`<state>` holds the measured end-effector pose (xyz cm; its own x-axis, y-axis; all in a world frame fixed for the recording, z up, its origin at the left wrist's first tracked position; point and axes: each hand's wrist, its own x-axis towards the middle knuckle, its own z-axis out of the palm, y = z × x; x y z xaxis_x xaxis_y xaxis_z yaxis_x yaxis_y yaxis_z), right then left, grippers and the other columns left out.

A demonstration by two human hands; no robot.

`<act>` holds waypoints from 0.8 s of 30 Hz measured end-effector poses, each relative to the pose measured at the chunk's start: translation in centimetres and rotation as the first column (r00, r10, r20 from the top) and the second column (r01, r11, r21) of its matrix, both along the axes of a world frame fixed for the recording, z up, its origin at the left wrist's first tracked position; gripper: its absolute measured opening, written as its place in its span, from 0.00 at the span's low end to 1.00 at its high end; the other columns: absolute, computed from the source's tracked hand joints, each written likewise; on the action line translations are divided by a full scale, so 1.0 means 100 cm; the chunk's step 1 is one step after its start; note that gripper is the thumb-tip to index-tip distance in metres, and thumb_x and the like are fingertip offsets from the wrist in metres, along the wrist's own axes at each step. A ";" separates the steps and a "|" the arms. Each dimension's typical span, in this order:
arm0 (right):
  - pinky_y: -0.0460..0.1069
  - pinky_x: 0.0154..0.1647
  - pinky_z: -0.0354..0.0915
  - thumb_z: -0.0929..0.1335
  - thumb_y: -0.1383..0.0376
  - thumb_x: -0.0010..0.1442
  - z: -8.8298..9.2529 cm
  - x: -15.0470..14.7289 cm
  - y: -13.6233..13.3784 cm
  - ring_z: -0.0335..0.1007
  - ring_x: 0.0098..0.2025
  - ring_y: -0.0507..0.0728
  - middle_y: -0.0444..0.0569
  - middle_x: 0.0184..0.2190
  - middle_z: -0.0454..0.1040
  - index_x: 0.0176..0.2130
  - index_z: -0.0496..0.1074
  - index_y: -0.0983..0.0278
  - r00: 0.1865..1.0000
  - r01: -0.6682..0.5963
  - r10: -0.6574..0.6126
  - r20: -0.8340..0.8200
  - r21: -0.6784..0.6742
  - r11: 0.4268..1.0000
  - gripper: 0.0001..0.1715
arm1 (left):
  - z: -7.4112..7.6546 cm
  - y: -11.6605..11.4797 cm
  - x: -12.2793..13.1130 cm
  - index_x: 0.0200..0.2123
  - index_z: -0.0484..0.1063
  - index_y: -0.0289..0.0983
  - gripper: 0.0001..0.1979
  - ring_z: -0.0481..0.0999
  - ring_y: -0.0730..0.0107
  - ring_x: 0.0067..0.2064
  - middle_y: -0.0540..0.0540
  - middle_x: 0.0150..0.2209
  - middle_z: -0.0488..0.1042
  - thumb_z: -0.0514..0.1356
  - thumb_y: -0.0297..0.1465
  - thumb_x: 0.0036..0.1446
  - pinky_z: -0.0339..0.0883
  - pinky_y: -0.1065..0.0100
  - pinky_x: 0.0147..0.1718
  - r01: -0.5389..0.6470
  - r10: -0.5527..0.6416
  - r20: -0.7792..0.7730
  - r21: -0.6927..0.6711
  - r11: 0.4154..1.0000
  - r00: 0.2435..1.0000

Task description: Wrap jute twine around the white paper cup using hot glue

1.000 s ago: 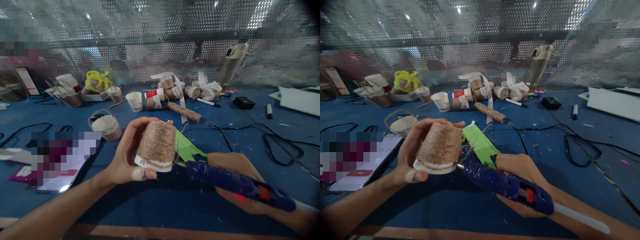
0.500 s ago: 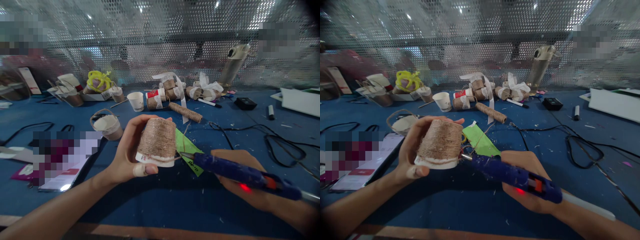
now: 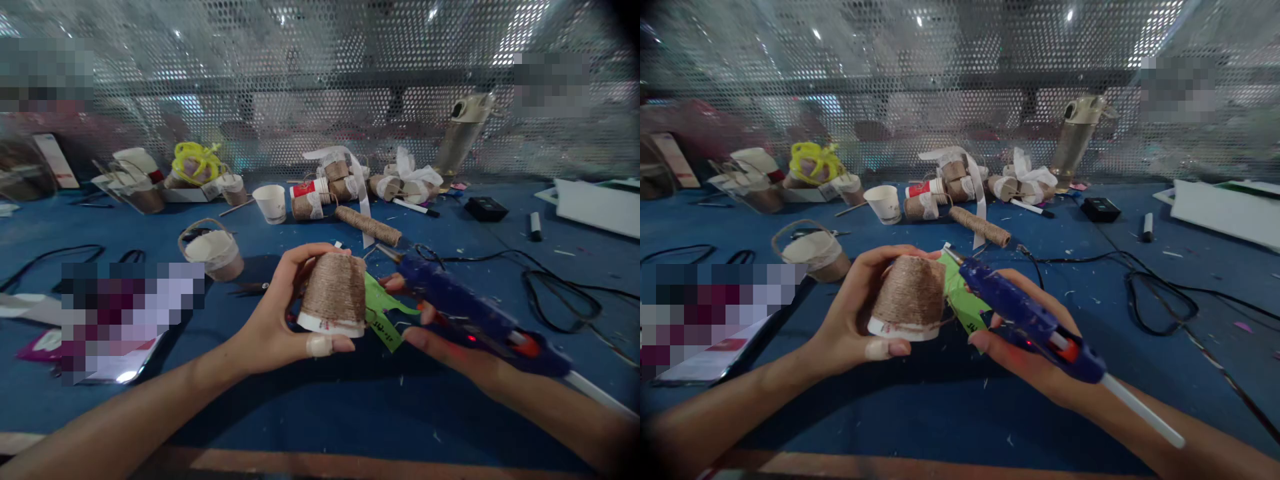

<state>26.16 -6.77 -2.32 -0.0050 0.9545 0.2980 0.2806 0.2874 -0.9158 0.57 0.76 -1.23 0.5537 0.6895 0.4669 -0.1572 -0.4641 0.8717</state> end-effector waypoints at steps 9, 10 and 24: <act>0.50 0.36 0.76 0.80 0.60 0.50 0.000 -0.008 0.001 0.78 0.36 0.56 0.42 0.34 0.78 0.33 0.68 0.57 0.993 -0.051 0.028 -0.115 -0.205 0.977 0.20 | 0.004 -0.009 0.003 0.61 0.60 0.49 0.43 0.67 0.58 0.64 0.47 0.62 0.66 0.77 0.33 0.45 0.68 0.66 0.57 -0.078 0.077 -0.115 -0.009 0.997 0.990; 0.49 0.37 0.76 0.79 0.60 0.52 0.002 -0.009 0.001 0.77 0.37 0.55 0.41 0.35 0.78 0.32 0.67 0.57 0.985 -0.100 0.069 -0.160 -0.189 0.977 0.18 | 0.004 -0.008 0.003 0.61 0.60 0.49 0.43 0.67 0.58 0.64 0.46 0.62 0.66 0.77 0.33 0.45 0.69 0.67 0.56 -0.086 0.085 -0.125 -0.007 0.996 0.989; 0.48 0.38 0.65 0.76 0.56 0.60 0.013 -0.004 0.005 0.68 0.34 0.52 0.39 0.33 0.74 0.29 0.68 0.58 0.988 -0.128 0.103 -0.118 -0.227 0.965 0.16 | 0.002 -0.009 0.004 0.59 0.60 0.48 0.42 0.69 0.58 0.62 0.46 0.60 0.66 0.77 0.31 0.43 0.71 0.68 0.51 -0.152 0.155 -0.124 0.030 0.988 0.980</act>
